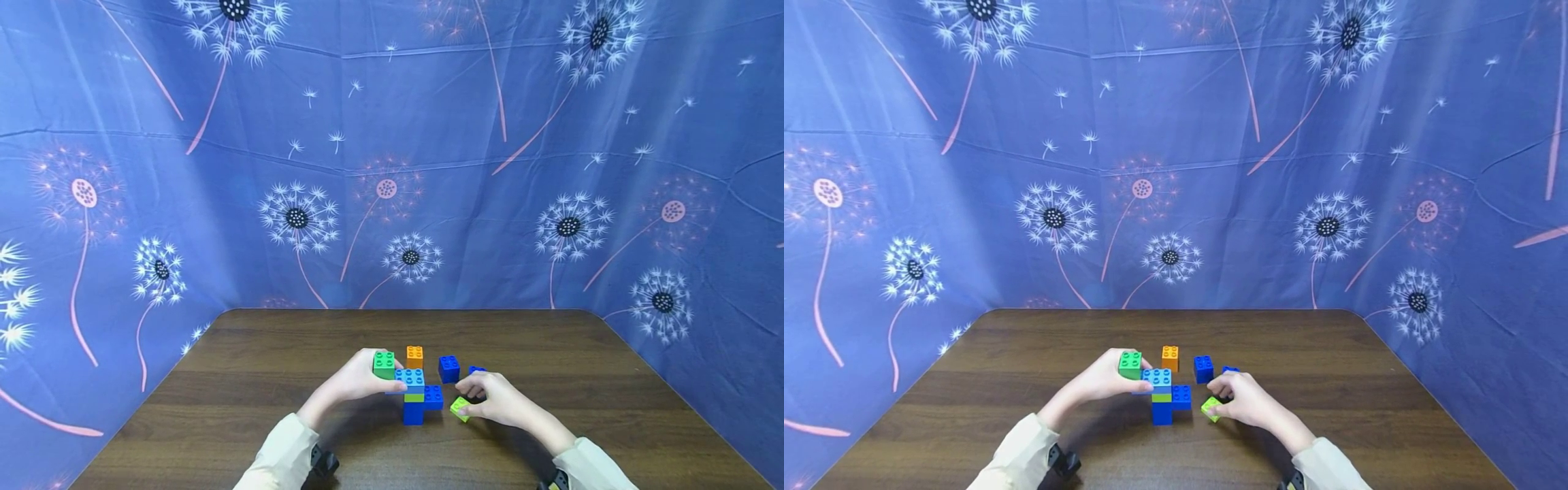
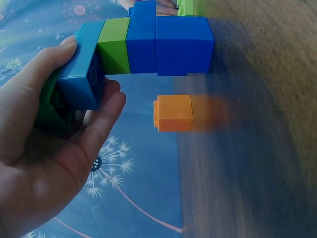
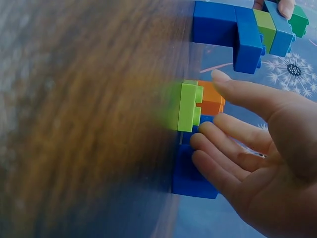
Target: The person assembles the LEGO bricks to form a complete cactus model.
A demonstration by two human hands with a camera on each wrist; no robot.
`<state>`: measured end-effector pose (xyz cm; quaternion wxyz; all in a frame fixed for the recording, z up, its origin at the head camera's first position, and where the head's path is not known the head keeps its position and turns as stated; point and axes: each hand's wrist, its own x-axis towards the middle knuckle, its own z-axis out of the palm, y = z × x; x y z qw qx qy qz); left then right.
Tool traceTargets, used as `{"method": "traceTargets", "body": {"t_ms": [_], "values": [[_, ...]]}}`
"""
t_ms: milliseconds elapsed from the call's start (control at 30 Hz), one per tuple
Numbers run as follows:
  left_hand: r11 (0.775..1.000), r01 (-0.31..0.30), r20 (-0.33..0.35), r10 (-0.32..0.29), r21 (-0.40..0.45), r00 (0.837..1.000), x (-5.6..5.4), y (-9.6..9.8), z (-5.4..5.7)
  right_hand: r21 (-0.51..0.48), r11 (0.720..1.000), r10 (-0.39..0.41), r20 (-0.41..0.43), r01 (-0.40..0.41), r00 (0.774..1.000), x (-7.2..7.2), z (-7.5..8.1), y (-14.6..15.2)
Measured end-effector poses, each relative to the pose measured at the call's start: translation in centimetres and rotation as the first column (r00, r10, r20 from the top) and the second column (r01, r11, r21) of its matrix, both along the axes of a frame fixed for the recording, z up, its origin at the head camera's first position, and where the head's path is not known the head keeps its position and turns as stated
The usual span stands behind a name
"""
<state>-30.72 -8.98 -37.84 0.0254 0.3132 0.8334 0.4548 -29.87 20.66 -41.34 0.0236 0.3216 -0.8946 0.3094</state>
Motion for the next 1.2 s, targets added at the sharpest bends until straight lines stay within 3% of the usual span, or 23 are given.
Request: {"method": "traceTargets", "body": {"t_ms": [133, 300, 400, 533, 767, 1200], "values": [[1.0, -0.013, 0.0, 0.013, -0.01, 1.0, 0.4, 0.2, 0.4, 0.012, 1.0, -0.012, 0.017, 0.011, 1.0, 0.1, 0.0, -0.1], [1.0, 0.001, 0.003, -0.001, 0.007, 1.0, 2.0, 0.5, 2.2, 0.015, 1.0, -0.007, 0.053, 0.006, 0.999, 0.1, -0.1, -0.3], [1.0, 0.009, -0.003, -0.009, 0.011, 1.0, 2.5, 0.5, 2.8, 0.018, 1.0, 0.007, 0.074, -0.009, 0.997, 0.1, -0.1, -0.4], [1.0, 0.016, -0.004, -0.016, 0.013, 1.0, 2.6, 0.4, 2.9, 0.039, 0.999, 0.01, 0.088, -0.014, 0.996, 0.2, -0.1, -0.4], [1.0, 0.023, 0.005, -0.023, 0.005, 1.0, 2.4, 0.4, 3.2, 0.075, 0.997, -0.027, 0.03, 0.024, 0.999, 0.5, 0.0, -0.5], [1.0, 0.021, 0.022, -0.021, 0.003, 1.0, 2.6, 0.2, 3.0, 0.098, 0.995, 0.001, 0.032, -0.004, 0.999, 0.7, 0.2, -0.3]]}}
